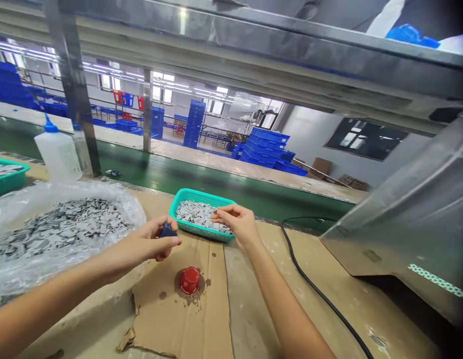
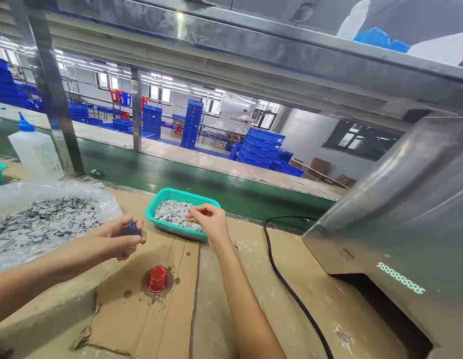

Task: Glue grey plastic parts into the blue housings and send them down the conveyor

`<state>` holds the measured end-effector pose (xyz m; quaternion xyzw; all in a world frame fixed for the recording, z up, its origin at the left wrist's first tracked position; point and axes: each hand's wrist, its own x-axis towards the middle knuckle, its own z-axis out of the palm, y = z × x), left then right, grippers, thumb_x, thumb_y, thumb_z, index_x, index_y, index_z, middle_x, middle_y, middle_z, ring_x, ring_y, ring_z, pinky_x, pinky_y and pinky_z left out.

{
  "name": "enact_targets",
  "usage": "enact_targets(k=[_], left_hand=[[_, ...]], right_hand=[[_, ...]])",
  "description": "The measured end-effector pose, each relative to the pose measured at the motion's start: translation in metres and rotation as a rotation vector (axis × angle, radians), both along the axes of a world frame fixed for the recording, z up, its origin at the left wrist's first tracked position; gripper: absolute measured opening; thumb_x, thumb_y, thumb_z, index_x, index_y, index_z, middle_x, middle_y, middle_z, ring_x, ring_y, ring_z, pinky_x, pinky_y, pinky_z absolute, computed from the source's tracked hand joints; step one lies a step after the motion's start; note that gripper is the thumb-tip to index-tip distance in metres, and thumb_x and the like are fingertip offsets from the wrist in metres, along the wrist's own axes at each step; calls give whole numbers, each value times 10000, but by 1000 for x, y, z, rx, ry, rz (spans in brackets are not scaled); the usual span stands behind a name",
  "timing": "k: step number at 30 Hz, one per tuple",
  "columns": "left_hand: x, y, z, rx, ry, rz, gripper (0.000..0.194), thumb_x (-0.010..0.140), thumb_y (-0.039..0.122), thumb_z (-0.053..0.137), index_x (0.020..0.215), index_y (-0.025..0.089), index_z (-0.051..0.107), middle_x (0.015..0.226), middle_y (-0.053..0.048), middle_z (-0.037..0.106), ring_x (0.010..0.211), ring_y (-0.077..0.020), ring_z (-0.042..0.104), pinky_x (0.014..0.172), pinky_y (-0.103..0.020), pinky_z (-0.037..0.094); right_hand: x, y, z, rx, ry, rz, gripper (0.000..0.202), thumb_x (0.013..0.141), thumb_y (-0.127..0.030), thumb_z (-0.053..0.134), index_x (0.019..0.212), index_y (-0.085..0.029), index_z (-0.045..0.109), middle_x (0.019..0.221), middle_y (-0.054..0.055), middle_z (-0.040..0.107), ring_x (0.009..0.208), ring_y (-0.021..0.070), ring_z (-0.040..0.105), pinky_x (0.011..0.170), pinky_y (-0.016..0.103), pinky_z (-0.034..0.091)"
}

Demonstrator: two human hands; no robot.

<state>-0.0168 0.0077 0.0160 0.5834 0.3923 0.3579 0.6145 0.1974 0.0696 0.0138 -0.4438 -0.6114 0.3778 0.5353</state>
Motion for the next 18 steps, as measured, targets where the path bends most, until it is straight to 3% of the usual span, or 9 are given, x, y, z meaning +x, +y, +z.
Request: enact_targets(k=[4, 6, 8, 12, 18], left_hand=[[1, -12, -7, -46, -166, 74, 187, 730, 312, 553, 820, 221, 417, 878, 7, 536, 714, -101, 512, 560, -207, 336], [4, -19, -4, -39, -234, 26, 196, 722, 298, 569, 827, 219, 422, 836, 13, 539, 729, -107, 521, 555, -199, 341], [5, -24, -2, -39, -271, 4, 231, 698, 266, 601, 839, 223, 424, 766, 26, 541, 684, -94, 503, 532, -186, 337], [1, -28, -1, -90, -247, 41, 267, 645, 238, 654, 804, 206, 442, 684, 35, 533, 624, -80, 466, 500, -169, 313], [-1, -24, -9, -140, -206, 0, 263, 646, 243, 637, 808, 200, 434, 666, 41, 529, 553, -63, 428, 493, -178, 297]], right_hand=[[-29, -58, 17, 116, -169, 71, 18, 622, -173, 654, 615, -168, 639, 634, 27, 657, 619, 164, 630, 619, 295, 524], [-40, -85, 23, 400, -454, 143, 126, 707, -107, 560, 694, -190, 654, 712, 24, 669, 675, 146, 624, 647, 269, 514], [-46, -102, 26, 574, -598, 178, 192, 743, -65, 506, 765, -191, 649, 776, 31, 658, 701, 129, 615, 649, 236, 510], [-48, -110, 25, 662, -717, 163, 242, 763, -48, 476, 884, -194, 626, 841, 46, 624, 760, 132, 600, 684, 225, 506], [-48, -106, 19, 624, -801, 171, 255, 776, -68, 465, 916, -223, 610, 841, 53, 637, 731, 149, 608, 644, 248, 513]])
